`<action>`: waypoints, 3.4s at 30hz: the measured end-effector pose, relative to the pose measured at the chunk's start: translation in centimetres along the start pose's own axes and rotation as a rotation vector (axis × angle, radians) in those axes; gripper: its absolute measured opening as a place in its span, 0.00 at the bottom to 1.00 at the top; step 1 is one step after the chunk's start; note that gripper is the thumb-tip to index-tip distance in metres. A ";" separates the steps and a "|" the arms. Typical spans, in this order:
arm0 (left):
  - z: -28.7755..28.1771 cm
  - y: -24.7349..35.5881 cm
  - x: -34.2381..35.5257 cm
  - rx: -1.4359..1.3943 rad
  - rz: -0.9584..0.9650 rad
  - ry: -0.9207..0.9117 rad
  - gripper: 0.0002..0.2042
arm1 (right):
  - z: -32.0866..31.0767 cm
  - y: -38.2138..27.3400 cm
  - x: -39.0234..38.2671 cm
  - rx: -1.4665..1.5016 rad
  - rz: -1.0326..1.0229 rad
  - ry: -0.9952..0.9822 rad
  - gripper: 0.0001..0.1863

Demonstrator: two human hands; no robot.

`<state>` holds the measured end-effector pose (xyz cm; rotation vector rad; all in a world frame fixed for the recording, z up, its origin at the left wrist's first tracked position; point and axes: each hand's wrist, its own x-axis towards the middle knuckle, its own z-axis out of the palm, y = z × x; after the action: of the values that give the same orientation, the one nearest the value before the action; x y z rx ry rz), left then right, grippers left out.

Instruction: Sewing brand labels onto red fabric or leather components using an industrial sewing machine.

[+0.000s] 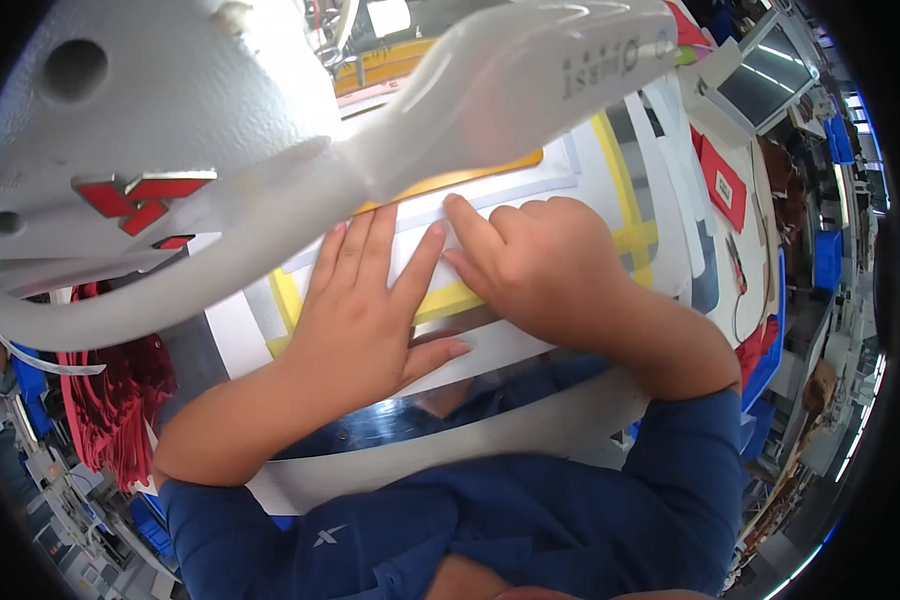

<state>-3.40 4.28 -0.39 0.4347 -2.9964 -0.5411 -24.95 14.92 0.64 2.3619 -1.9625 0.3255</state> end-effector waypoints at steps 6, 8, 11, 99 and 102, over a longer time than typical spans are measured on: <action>0.7 0.1 1.1 -0.076 0.004 -0.029 0.46 | -0.3 0.8 0.3 0.116 0.025 0.099 0.08; 0.9 0.4 1.3 -0.058 0.002 -0.011 0.46 | 0.2 1.8 0.6 0.132 0.060 0.236 0.10; 0.9 0.8 1.7 -0.078 -0.024 -0.034 0.46 | 0.2 3.0 1.2 0.199 0.155 0.410 0.15; -1.6 -4.2 -13.2 0.125 -0.214 0.037 0.38 | 1.6 -7.9 5.6 0.148 -0.377 -0.138 0.33; -1.7 -4.2 -13.1 0.136 -0.204 0.054 0.39 | 2.2 -7.9 5.5 0.151 -0.398 -0.091 0.33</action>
<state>10.49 3.70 -0.52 0.7581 -2.9654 -0.3322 -16.01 10.79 0.33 2.8311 -1.4915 0.3559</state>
